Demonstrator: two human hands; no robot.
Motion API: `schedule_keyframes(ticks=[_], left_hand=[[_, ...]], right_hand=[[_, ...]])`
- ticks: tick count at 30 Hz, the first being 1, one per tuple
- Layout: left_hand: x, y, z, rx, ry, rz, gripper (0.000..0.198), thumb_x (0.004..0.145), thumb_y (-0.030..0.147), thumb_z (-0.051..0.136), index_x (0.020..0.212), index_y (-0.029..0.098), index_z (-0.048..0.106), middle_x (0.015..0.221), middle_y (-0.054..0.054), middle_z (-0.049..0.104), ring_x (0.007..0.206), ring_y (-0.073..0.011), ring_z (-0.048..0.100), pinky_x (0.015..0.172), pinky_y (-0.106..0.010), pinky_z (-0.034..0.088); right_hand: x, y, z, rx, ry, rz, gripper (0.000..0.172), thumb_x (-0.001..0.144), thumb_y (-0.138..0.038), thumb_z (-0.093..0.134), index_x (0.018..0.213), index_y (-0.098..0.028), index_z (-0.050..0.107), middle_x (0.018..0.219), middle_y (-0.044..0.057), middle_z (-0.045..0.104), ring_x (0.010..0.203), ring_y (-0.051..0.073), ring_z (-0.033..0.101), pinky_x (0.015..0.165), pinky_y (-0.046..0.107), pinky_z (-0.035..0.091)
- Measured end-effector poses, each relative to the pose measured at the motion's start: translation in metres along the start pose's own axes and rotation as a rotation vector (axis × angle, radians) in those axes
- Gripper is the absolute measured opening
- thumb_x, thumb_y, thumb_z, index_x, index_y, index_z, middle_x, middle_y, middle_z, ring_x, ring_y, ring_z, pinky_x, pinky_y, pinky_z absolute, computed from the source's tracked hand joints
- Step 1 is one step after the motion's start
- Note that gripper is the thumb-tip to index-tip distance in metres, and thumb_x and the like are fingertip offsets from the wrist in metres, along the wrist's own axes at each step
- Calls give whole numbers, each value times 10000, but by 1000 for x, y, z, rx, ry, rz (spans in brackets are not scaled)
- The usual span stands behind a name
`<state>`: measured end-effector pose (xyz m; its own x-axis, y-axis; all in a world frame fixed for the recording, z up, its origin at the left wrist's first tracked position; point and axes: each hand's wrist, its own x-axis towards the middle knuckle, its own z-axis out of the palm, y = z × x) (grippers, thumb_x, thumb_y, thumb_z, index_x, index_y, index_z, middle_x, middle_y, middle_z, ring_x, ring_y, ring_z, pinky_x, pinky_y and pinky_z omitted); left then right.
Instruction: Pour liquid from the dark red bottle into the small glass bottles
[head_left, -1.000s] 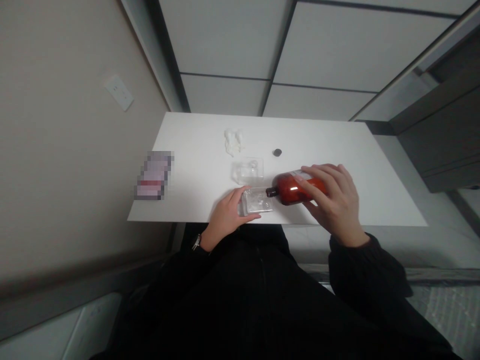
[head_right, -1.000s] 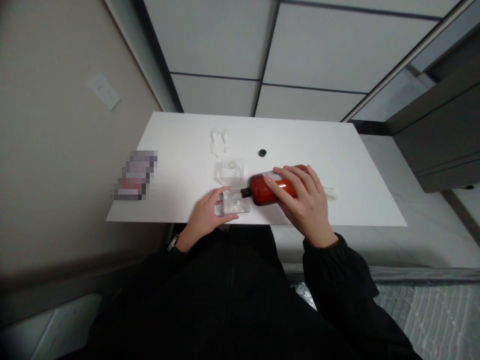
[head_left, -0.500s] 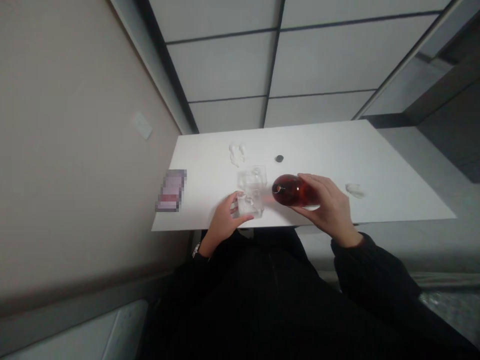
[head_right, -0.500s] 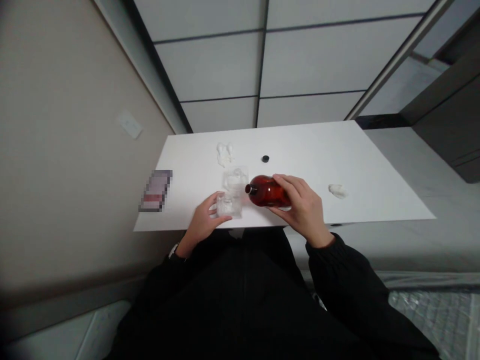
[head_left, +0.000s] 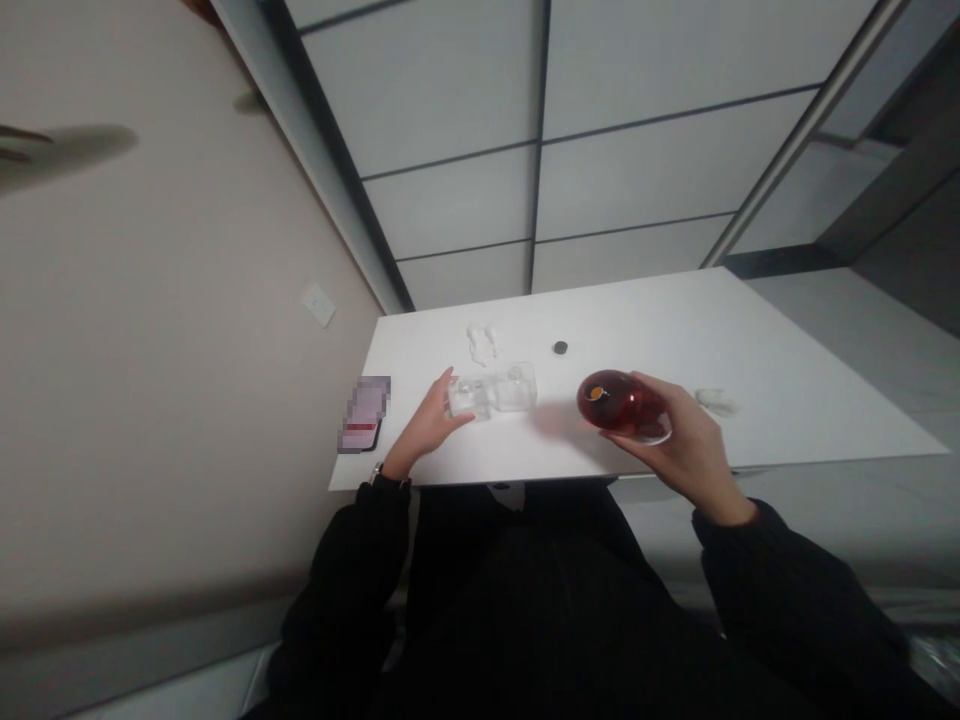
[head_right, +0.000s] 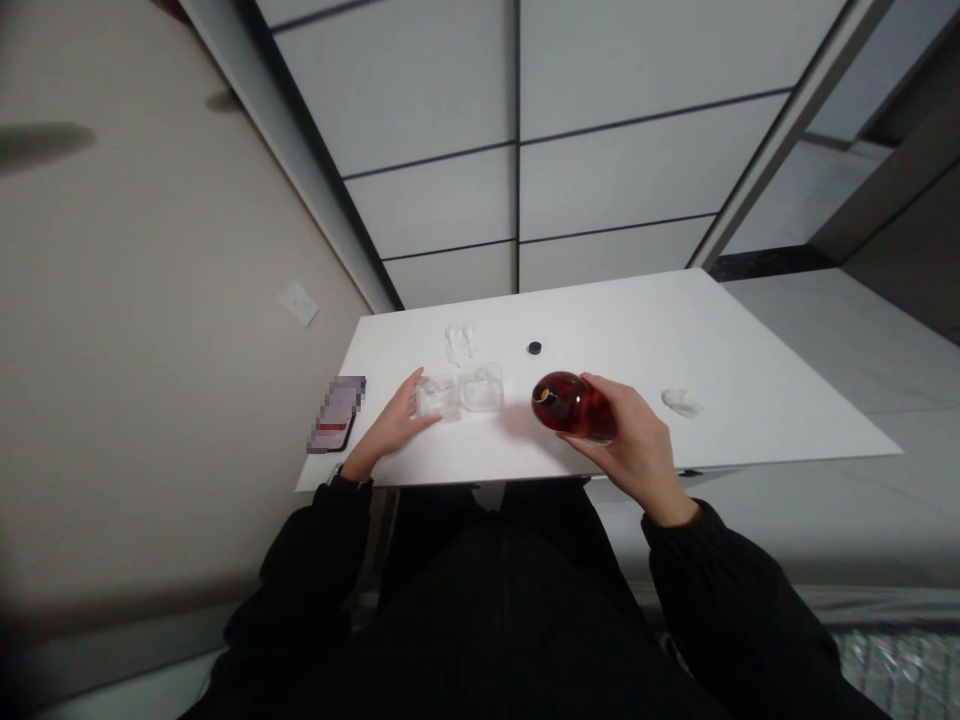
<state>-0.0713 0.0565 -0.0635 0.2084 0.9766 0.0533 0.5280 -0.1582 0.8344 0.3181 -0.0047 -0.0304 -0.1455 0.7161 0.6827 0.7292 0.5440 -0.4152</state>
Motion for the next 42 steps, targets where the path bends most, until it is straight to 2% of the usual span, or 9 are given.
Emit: schedule_keyframes(ticks=[4,8,10,13,16,19,27,33,42], left_hand=[[20,11,-2,209,-71,167,945,851,378,786,1631,196,285,1686,-212,348,1585,-347,342,1303,-574,266],[35,31,3,361,-53,330,1075,749,424,908,1621,200,322,1673,-200,389,1565,-368,362,1292,-574,278],[41,41,8,392,-44,356,1073,717,433,939,1599,212,369,1617,-175,487,1515,-370,431,1268,-578,306],[46,51,15,334,-43,337,965,747,383,927,1562,253,427,1463,-104,645,1373,-322,576,1199,-533,406],[42,54,23,300,-29,304,886,759,326,913,1526,266,472,1368,-79,689,1293,-300,626,1148,-508,458],[28,58,33,296,-44,316,905,758,330,912,1535,265,452,1365,-86,678,1289,-306,622,1139,-518,466],[-11,77,58,249,-76,318,969,766,342,905,1571,289,368,1350,-85,673,1239,-321,622,1106,-533,487],[-11,78,59,237,-70,301,988,750,319,923,1560,270,359,1347,-99,674,1241,-330,612,1101,-540,486],[-10,75,60,230,-71,297,999,743,349,932,1563,291,364,1344,-95,671,1247,-336,615,1100,-548,484]], right_hand=[[-5,3,-4,-4,18,23,686,877,-494,803,1458,-219,563,1272,151,731,1116,337,735,893,495,642],[-9,10,-4,13,21,59,701,867,-541,801,1442,-208,578,1274,158,729,1109,339,736,889,494,640],[-10,14,-3,13,22,86,724,849,-561,812,1439,-209,582,1279,160,727,1108,341,736,893,496,639],[-10,16,-1,8,24,96,714,849,-572,806,1430,-216,590,1290,159,725,1118,340,733,907,498,635],[-7,16,1,7,23,81,694,859,-567,797,1425,-223,591,1281,156,731,1108,337,736,894,498,638],[-3,14,3,-4,5,51,682,872,-530,794,1445,-235,572,1288,156,728,1120,341,731,886,505,641],[12,9,9,-136,-94,-130,643,929,-283,718,1532,-249,497,1337,154,696,1186,337,687,947,525,618],[18,9,15,-224,-159,-247,682,931,-188,694,1562,-241,438,1399,172,654,1244,351,641,1010,578,584],[22,9,12,-268,-184,-277,787,903,-67,655,1604,-312,395,1481,134,623,1354,345,595,1138,650,480]])
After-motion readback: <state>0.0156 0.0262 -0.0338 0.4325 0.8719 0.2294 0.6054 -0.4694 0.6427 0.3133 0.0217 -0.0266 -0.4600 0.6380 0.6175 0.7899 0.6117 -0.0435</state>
